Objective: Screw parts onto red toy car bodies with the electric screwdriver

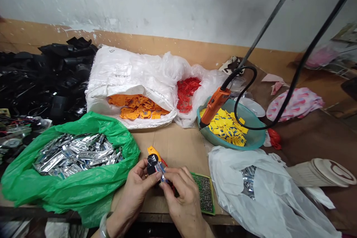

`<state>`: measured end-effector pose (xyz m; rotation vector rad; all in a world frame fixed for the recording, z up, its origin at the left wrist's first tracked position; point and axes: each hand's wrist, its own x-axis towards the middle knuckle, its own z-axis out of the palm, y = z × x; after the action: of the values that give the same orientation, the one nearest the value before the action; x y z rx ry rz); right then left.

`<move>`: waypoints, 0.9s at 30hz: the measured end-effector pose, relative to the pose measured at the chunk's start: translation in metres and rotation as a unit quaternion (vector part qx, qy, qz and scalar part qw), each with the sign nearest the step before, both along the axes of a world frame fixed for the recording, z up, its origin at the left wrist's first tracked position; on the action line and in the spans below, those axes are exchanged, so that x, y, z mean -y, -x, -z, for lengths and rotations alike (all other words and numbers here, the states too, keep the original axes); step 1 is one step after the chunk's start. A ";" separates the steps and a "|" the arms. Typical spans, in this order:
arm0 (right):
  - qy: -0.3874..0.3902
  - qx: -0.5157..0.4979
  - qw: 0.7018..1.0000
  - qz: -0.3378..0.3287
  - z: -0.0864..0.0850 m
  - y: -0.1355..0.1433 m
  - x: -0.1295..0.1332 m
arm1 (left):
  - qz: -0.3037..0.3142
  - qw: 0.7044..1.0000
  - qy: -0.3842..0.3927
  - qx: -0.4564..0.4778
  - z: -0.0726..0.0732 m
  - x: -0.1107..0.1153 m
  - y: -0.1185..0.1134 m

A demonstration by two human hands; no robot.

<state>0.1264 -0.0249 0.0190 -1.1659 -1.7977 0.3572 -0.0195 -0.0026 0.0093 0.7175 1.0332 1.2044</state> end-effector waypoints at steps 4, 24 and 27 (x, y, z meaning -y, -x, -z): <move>0.058 -0.041 0.997 -0.022 0.006 0.002 -0.002 | -0.016 1.000 0.002 0.014 0.006 0.003 -0.005; -0.019 -0.307 0.947 0.097 -0.040 -0.059 -0.118 | 0.028 0.995 0.060 0.078 0.011 0.004 0.005; -0.014 -0.271 0.958 0.095 -0.045 -0.058 -0.130 | 0.030 0.995 0.068 0.070 0.010 0.008 0.007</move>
<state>0.1846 0.1051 0.0636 -1.0799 -1.2011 0.4818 -0.0270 -0.0105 -0.0009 0.5467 0.9592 1.1057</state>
